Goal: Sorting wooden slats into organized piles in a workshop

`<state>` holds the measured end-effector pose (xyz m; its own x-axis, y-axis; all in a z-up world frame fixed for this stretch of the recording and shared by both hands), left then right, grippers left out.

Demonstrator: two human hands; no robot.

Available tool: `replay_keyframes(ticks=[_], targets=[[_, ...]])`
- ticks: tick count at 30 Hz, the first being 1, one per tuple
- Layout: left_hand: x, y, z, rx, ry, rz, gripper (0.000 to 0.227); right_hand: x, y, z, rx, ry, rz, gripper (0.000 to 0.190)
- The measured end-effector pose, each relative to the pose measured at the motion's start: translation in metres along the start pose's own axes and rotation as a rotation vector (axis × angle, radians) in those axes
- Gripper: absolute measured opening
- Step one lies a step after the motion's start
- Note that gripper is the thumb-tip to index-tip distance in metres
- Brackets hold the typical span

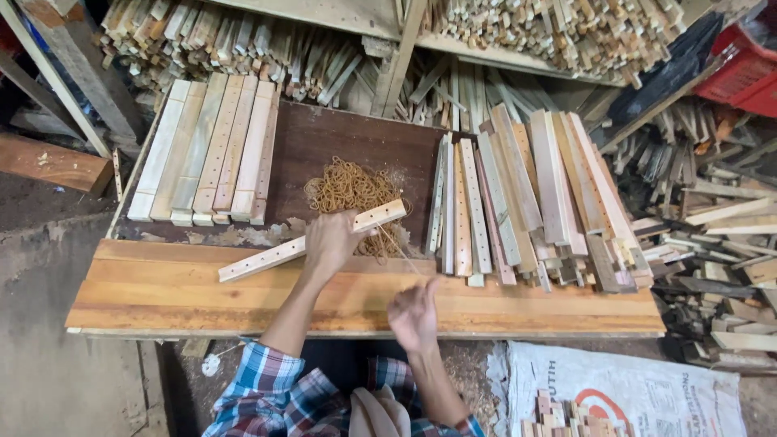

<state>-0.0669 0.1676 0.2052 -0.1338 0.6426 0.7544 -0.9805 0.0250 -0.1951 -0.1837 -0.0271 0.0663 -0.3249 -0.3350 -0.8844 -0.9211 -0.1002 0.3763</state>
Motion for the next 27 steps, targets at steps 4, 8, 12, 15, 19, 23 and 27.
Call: replay_keyframes(ticks=[4, 8, 12, 15, 19, 23, 27], targets=[[-0.030, 0.007, -0.019, 0.031, -0.102, 0.001, 0.024, -0.054, -0.036, -0.010, -0.021, -0.507, -0.244, 0.052], [-0.030, 0.032, -0.017, -0.134, -0.079, -0.039, 0.019, -0.051, -0.065, -0.030, 0.221, 0.427, 0.121, 0.075], [-0.062, 0.029, -0.035, -0.172, -0.133, -0.115, 0.023, -0.079, -0.061, -0.058, 0.455, 1.003, 0.057, 0.056], [-0.107, 0.027, -0.059, -0.190, -0.186, -0.154, 0.030, -0.134, -0.020, -0.054, 0.504, 1.254, 0.005, 0.029], [-0.132, 0.032, -0.069, -0.329, -0.232, -0.141, 0.018, -0.140, -0.004, -0.062, 0.444, 1.389, -0.038, 0.041], [-0.112, 0.034, -0.038, -0.616, -0.398, -0.088, 0.018, -0.151, 0.018, -0.068, 0.425, 1.774, -0.249, 0.044], [-0.006, 0.048, 0.058, -0.903, -0.737, 0.218, 0.025, -0.147, 0.030, -0.052, 0.367, 1.619, -0.265, 0.016]])
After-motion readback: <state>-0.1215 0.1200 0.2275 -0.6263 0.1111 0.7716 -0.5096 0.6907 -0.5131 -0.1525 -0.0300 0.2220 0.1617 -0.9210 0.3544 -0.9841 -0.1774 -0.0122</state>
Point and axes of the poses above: each hand's wrist, its own y-axis away from the middle knuckle, its own x-axis out of the back of the hand, z = x × y, the point moved 2 cm from there along -y, towards the middle knuckle, and after that the axes turned 12 degrees about z, right-handed, at the moved point
